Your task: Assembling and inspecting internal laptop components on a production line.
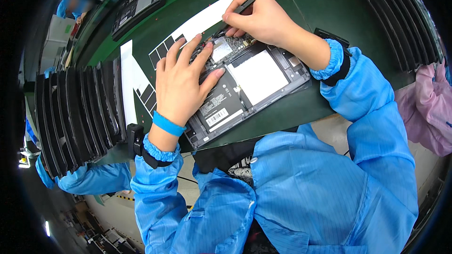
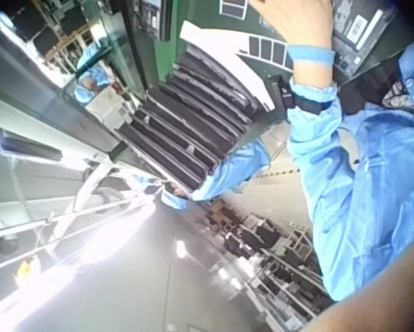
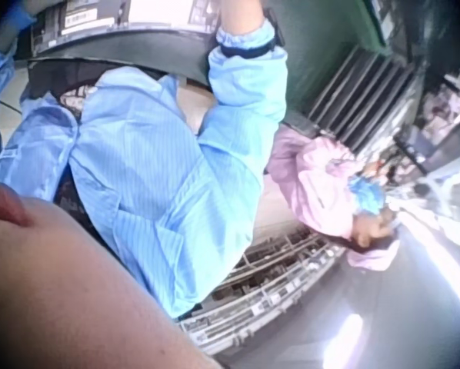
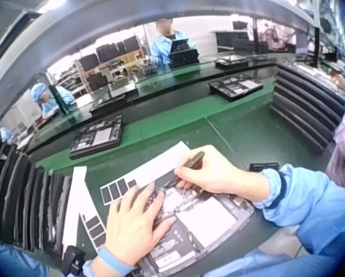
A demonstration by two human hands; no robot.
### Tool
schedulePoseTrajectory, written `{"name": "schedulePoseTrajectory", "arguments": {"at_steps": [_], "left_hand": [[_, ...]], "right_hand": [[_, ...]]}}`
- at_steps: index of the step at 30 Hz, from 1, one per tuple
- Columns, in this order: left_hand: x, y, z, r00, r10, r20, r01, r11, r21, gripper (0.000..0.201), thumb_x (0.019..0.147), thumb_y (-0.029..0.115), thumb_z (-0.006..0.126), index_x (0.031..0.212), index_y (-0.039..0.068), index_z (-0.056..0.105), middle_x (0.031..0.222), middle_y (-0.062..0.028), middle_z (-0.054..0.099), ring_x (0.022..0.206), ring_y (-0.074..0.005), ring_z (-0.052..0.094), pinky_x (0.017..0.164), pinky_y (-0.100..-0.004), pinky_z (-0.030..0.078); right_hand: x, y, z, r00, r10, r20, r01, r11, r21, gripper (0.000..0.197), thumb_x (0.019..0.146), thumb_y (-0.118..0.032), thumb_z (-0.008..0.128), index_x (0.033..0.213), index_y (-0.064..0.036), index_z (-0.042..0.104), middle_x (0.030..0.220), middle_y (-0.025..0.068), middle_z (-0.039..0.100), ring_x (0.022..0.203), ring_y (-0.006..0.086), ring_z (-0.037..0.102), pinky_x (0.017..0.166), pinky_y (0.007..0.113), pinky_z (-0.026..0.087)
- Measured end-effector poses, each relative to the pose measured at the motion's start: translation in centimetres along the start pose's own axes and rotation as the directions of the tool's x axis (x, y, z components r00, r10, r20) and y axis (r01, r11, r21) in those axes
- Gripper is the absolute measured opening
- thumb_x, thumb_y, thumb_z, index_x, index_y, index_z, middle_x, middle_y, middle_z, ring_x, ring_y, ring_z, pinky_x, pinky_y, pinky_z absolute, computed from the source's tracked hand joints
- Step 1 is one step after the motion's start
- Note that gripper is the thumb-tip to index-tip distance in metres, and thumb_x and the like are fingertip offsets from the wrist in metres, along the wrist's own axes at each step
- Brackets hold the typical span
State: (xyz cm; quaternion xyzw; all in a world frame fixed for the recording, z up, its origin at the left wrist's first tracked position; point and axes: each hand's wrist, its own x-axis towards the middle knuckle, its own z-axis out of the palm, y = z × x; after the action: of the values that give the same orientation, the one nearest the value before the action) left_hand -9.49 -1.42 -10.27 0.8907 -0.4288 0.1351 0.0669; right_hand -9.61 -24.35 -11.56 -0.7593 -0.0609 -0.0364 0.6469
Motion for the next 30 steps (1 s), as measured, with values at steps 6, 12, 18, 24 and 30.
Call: {"name": "schedulePoseTrajectory", "arguments": {"at_steps": [6, 12, 18, 24, 30], "left_hand": [[-0.2, -1.6, -0.4, 0.999, 0.052, -0.015, -0.052, 0.999, -0.014, 0.043, 0.081, 0.038, 0.068, 0.12, 0.019, 0.064, 0.144, -0.0074, 0.042, 0.131, -0.0343, 0.036, 0.1, -0.0461, 0.036], [-3.0, -2.5, -2.1, 0.985, -0.012, -0.175, -0.023, 0.981, -0.194, 0.029, 0.081, 0.021, 0.069, 0.108, 0.01, 0.068, 0.133, -0.0122, 0.052, 0.121, -0.0337, 0.048, 0.098, -0.0424, 0.039], [-8.9, -7.7, -3.6, 0.827, -0.488, -0.28, 0.366, 0.844, -0.391, 0.022, 0.087, 0.018, 0.062, 0.1, 0.0, 0.066, 0.113, -0.018, 0.062, 0.105, -0.0335, 0.059, 0.089, -0.0384, 0.046], [-12.5, -9.5, 0.9, 0.779, -0.612, -0.138, 0.54, 0.766, -0.349, 0.082, 0.08, 0.031, 0.071, 0.141, -0.005, 0.029, 0.129, -0.0167, 0.055, 0.122, -0.0343, 0.047, 0.102, -0.0424, 0.033], [-12.1, -9.6, 0.8, 0.751, -0.653, -0.1, 0.604, 0.74, -0.294, 0.092, 0.072, 0.037, 0.078, 0.141, 0.0, 0.03, 0.13, -0.0116, 0.055, 0.124, -0.0334, 0.043, 0.104, -0.0444, 0.031]], "right_hand": [[0.4, 0.7, -0.7, 0.996, 0.008, -0.083, 0.016, 0.957, 0.289, 0.02, 0.091, -0.019, 0.063, 0.096, 0.0009, 0.063, 0.086, 0.0104, 0.066, 0.078, 0.0188, 0.07, 0.066, 0.023, 0.055], [0.3, -0.1, 0.0, 0.998, 0.029, -0.047, -0.016, 0.97, 0.241, 0.021, 0.089, -0.018, 0.065, 0.095, 0.002, 0.063, 0.087, 0.0125, 0.066, 0.08, 0.0203, 0.07, 0.069, 0.026, 0.057], [0.4, -1.1, -0.2, 0.993, 0.109, -0.047, -0.09, 0.947, 0.309, 0.022, 0.09, -0.02, 0.064, 0.097, 0.0013, 0.063, 0.092, 0.0135, 0.067, 0.081, 0.0205, 0.07, 0.07, 0.027, 0.057], [3.1, -7.7, 9.2, 0.966, -0.029, 0.256, 0.032, 0.999, -0.009, 0.026, 0.088, -0.023, 0.067, 0.094, 0.0027, 0.066, 0.082, 0.0113, 0.068, 0.071, 0.0163, 0.068, 0.064, 0.026, 0.057], [8.8, -4.2, 19.7, 0.975, -0.044, 0.219, 0.107, 0.952, -0.288, 0.025, 0.082, -0.02, 0.068, 0.087, 0.0045, 0.067, 0.073, 0.0127, 0.069, 0.065, 0.0162, 0.069, 0.061, 0.027, 0.055]]}}
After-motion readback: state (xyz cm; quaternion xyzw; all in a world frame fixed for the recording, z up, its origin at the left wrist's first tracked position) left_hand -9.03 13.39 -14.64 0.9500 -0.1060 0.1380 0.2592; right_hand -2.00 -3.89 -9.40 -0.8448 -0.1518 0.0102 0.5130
